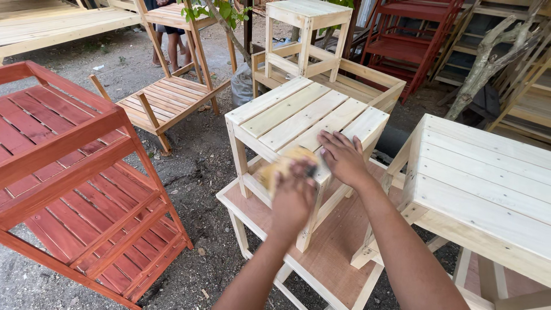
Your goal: The person sands the top and side surfaces of a small wooden stool using a sanding block. They work methodically across the slats and edges, then flip the stool to sand the underside and legs.
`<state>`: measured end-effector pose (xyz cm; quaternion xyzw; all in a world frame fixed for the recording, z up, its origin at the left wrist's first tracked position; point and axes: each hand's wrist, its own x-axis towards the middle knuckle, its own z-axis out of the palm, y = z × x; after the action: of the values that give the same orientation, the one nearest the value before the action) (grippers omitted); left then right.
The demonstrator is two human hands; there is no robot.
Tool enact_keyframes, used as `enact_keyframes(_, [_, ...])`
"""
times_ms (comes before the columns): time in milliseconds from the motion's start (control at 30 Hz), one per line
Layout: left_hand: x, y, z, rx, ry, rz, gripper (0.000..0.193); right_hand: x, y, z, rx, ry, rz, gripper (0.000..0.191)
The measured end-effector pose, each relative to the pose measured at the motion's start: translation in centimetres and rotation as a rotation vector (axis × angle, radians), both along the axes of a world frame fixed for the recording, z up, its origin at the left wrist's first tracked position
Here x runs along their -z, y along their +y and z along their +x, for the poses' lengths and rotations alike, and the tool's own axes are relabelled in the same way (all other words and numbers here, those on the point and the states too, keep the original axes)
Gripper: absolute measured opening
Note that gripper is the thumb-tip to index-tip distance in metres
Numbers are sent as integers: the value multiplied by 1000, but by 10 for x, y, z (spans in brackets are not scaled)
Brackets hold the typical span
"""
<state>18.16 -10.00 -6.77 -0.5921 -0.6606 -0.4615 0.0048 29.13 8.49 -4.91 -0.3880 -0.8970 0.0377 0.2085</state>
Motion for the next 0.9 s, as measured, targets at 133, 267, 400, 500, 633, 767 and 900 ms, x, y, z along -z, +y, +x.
enact_keyframes(133, [-9,5,-8,-142,40,71,46,2,1,0,-2,6,17,51])
enact_keyframes(267, [-2,-2,10,-5,186,143,50,2,3,3,-11,17,10,50])
enact_keyframes(400, [2,-1,-7,-22,126,-51,49,2,3,4,-35,34,15,49])
enact_keyframes(500, [-13,14,-46,-127,-37,-21,49,2,3,3,-19,34,4,49])
enact_keyframes(633, [-18,12,-24,-169,158,59,50,1,3,4,-2,17,2,50])
enact_keyframes(767, [9,-8,29,60,151,183,46,1,3,9,-31,49,-9,48])
enact_keyframes(900, [25,18,-33,16,-13,72,46,2,1,13,-30,34,-25,49])
